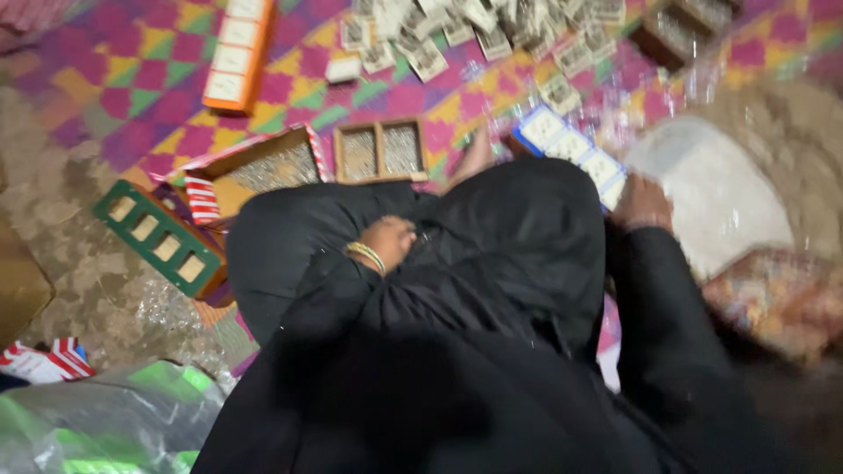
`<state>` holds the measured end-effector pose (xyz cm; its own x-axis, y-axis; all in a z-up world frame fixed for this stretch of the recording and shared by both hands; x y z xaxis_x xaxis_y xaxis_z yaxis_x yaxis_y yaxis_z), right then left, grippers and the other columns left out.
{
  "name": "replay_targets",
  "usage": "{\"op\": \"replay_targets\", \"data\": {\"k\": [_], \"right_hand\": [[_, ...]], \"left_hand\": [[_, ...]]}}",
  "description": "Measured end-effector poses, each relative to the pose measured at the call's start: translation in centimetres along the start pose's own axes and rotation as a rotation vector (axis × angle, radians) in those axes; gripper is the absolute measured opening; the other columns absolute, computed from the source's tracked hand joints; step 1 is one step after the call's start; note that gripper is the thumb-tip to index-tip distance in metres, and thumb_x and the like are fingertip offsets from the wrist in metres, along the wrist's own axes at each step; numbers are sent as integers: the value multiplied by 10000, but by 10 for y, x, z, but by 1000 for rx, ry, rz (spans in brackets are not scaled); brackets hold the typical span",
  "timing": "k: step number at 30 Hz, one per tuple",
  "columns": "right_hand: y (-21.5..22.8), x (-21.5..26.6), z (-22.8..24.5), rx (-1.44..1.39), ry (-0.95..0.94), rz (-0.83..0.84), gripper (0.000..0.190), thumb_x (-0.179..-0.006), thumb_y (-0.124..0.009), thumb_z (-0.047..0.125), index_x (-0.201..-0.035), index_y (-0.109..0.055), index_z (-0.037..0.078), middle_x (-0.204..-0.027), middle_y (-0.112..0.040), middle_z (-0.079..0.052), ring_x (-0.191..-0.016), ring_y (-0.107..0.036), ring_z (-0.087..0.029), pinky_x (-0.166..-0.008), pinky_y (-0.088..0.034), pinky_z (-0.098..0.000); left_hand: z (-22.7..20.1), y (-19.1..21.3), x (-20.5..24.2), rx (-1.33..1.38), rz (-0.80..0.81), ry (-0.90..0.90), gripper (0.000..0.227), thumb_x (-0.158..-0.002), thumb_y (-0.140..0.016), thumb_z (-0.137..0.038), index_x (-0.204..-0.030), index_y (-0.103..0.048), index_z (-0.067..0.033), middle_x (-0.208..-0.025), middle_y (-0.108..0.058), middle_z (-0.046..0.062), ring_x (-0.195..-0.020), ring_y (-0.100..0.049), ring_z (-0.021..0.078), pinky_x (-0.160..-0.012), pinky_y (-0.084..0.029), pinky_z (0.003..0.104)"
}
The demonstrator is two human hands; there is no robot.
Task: The person assembles electrical sockets by inserting metal pins into a blue plastic strip. They repeatedly flip the strip to align and press the pins into place, handling the components by hand while sitting on the floor.
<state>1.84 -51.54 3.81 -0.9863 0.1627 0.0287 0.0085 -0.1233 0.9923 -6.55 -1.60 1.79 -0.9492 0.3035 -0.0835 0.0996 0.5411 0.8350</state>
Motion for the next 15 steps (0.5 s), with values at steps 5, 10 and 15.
{"op": "replay_targets", "data": {"k": [5,10,15], "right_hand": [[-14,-14,-3,-18,28,16,1028,-581,-914,458,-1481,-488,204,-1325,-602,-164,-1251,-539,-376,-992,-419,-578],[4,-5,2,-62,61,-23,1058,-593,-907,475,-1525,-480,216,-1267,-627,-175,-1205,-567,-392,-991,-416,-573],[30,11,14,-166,175,-238,948,-666,-906,478,-1491,-527,206,-1238,-619,-167,-1175,-545,-395,-999,-420,-541]], "left_hand": [[-6,7,-1,-6,20,-25,271,-923,-662,-222,-1109,-742,-42,-1124,-723,182,-1092,-659,375,-956,-514,457],[-15,14,-3,2,48,1,270,-923,-663,-213,-1100,-743,-26,-1121,-723,186,-1089,-660,376,-957,-518,452],[-16,15,-5,-36,68,17,267,-920,-666,-209,-1086,-743,-15,-1127,-723,193,-1083,-661,381,-946,-514,458]]}}
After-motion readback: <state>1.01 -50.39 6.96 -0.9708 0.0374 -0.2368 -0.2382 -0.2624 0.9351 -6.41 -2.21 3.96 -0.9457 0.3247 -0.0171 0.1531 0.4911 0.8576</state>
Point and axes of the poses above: each hand's wrist, its own x-axis away from the middle knuckle, its own y-axis out of the back of the hand, z = x × y, the point moved 9 cm from there along -x, towards the middle knuckle
